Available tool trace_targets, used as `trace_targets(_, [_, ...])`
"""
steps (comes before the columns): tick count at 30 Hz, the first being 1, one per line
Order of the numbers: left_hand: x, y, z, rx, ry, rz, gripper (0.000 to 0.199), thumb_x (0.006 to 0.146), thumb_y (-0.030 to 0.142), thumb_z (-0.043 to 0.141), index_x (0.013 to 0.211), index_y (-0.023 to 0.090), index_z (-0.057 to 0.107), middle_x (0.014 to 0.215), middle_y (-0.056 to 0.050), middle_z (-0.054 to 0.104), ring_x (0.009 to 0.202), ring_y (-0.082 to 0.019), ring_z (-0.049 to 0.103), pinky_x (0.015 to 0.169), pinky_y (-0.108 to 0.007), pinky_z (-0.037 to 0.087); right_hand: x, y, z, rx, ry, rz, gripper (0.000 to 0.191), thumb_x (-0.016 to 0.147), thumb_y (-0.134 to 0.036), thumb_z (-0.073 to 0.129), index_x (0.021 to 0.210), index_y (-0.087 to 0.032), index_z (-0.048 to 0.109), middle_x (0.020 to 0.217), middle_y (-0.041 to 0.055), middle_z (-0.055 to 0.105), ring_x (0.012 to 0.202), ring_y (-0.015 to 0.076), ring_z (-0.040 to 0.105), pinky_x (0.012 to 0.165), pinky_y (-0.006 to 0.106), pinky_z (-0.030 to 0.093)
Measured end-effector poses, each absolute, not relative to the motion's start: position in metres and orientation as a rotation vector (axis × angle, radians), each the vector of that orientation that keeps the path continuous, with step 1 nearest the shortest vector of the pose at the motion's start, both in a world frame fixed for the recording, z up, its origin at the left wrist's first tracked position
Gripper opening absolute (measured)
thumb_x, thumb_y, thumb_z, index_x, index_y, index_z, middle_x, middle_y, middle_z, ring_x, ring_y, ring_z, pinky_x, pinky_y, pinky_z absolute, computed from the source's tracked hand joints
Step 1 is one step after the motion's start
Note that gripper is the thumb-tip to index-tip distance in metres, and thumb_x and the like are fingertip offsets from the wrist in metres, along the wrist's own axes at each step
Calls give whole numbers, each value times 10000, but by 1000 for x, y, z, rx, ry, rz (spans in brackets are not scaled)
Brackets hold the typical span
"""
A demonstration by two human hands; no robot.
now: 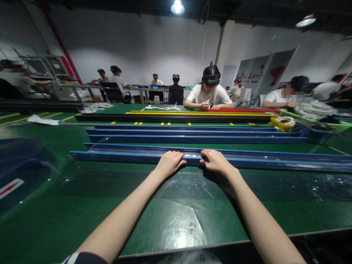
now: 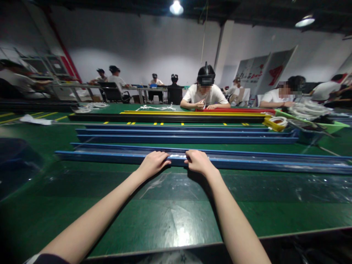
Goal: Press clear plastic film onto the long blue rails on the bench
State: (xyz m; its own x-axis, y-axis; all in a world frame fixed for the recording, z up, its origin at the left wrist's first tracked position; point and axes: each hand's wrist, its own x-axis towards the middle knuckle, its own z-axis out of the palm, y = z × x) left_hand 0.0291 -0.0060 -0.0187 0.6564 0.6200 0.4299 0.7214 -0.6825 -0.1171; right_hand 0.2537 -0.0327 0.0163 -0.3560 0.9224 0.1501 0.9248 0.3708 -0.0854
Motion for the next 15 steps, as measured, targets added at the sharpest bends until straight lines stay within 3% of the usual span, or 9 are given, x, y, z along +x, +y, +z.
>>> trace_targets(15, [31, -9, -11, -2649, -1157, -473, 269, 902, 410, 401, 946, 187, 545, 889, -55, 642, 824, -189, 595, 721, -289, 399, 255, -31, 13, -1651, -2460, -47, 111, 815, -274, 493, 817, -190, 565, 872, 52, 628, 759, 153, 549, 605, 237, 274])
